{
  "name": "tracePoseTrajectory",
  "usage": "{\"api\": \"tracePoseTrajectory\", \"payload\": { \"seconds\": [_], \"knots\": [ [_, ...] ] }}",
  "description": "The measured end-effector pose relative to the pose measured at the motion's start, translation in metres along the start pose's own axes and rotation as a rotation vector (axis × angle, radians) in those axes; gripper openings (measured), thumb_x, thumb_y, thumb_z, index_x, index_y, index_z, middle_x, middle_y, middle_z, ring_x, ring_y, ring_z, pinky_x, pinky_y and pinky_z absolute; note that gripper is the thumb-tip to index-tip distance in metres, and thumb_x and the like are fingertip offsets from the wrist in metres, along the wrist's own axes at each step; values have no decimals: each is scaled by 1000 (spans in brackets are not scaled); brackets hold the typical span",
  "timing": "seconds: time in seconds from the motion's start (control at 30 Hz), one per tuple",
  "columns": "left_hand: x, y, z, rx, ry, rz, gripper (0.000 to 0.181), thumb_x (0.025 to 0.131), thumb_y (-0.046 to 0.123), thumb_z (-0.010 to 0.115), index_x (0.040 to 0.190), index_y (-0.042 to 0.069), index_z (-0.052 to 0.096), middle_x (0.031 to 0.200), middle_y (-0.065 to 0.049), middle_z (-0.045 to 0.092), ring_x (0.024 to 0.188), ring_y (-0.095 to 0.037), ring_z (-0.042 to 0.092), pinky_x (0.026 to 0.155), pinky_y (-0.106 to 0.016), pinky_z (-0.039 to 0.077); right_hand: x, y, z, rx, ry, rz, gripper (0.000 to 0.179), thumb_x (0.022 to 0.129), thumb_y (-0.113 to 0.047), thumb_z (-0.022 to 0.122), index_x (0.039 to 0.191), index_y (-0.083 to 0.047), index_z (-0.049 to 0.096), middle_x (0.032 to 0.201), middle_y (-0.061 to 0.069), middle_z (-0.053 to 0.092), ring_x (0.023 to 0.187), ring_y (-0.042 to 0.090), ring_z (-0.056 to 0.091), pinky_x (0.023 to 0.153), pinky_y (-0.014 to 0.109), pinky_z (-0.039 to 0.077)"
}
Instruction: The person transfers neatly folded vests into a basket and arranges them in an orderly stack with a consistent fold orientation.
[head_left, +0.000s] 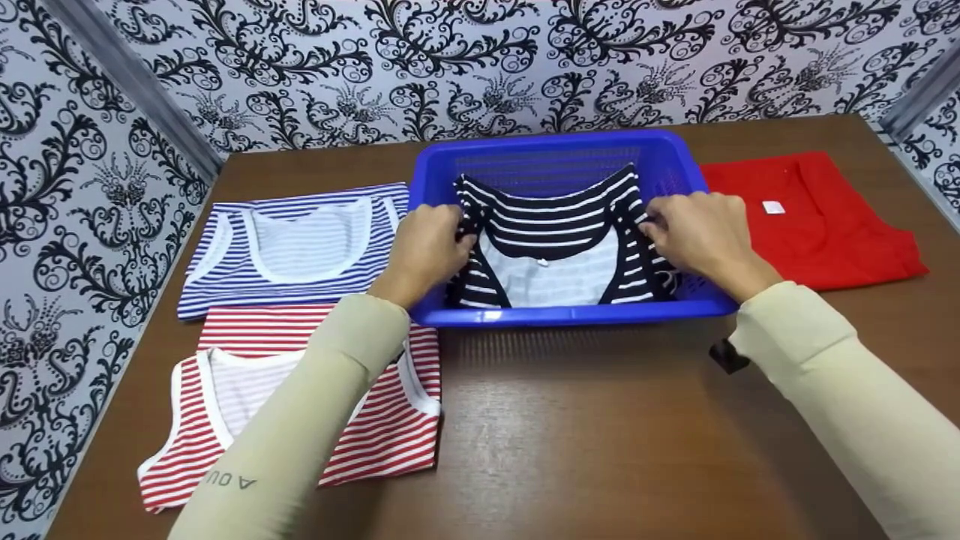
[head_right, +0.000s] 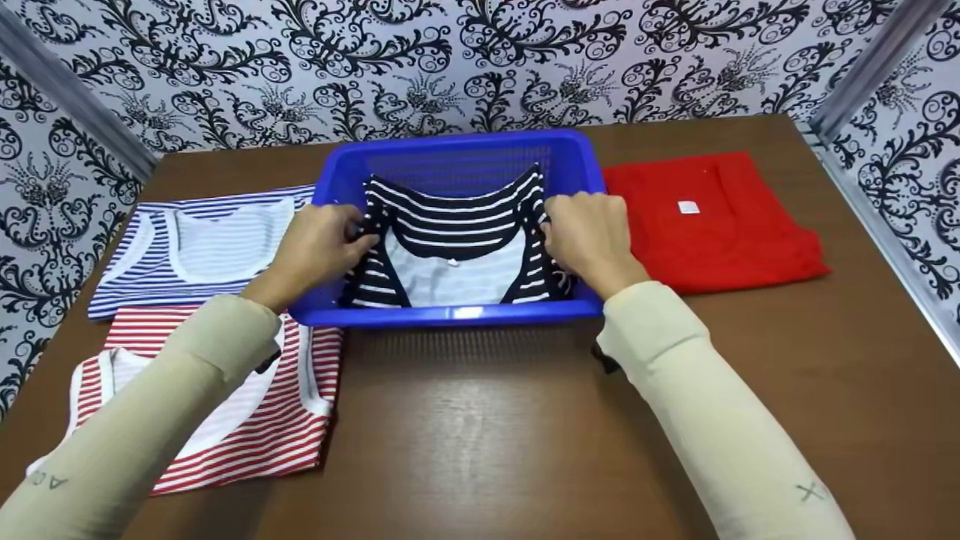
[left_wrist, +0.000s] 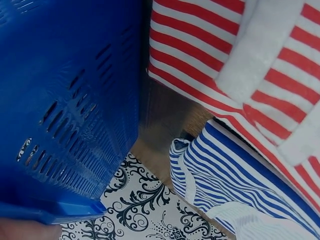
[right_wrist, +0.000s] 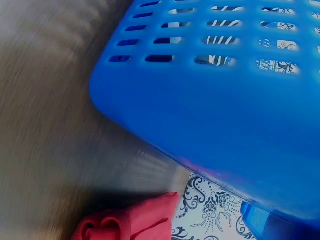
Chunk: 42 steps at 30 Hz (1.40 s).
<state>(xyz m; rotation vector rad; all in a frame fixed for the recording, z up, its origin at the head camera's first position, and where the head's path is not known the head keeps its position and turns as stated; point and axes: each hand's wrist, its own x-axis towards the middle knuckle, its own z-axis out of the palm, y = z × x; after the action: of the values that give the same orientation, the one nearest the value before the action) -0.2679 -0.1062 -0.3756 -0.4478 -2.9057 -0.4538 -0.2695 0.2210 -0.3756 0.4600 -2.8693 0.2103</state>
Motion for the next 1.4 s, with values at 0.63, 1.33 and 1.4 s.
{"api": "tracePoseTrajectory", "payload": {
  "seconds": [0.63,1.33,1.4],
  "knots": [
    [1,-6,0,-126,44,23,12,86,11,67,88,1,73,81,-13,74,82,-37,70,76,-47,55,0,0,-2,55,-24,31,21,92,-20,63,101,-6,76,66,10,64,62,34,58,55,48,43],
    [-7,26,-26,-535,-89,-77,18,95,14,63,106,4,72,93,-8,75,78,-16,70,75,-29,57,0,3,-18,272,-94,87,25,95,-19,60,110,-5,73,97,17,73,88,39,64,75,57,47],
    [-10,35,-29,-572,-96,-67,17,96,15,63,107,6,72,93,-7,75,77,-15,71,75,-28,57,-1,5,-20,304,-89,84,24,95,-18,60,110,-3,73,98,18,73,89,38,65,77,56,48]
  ]
}}
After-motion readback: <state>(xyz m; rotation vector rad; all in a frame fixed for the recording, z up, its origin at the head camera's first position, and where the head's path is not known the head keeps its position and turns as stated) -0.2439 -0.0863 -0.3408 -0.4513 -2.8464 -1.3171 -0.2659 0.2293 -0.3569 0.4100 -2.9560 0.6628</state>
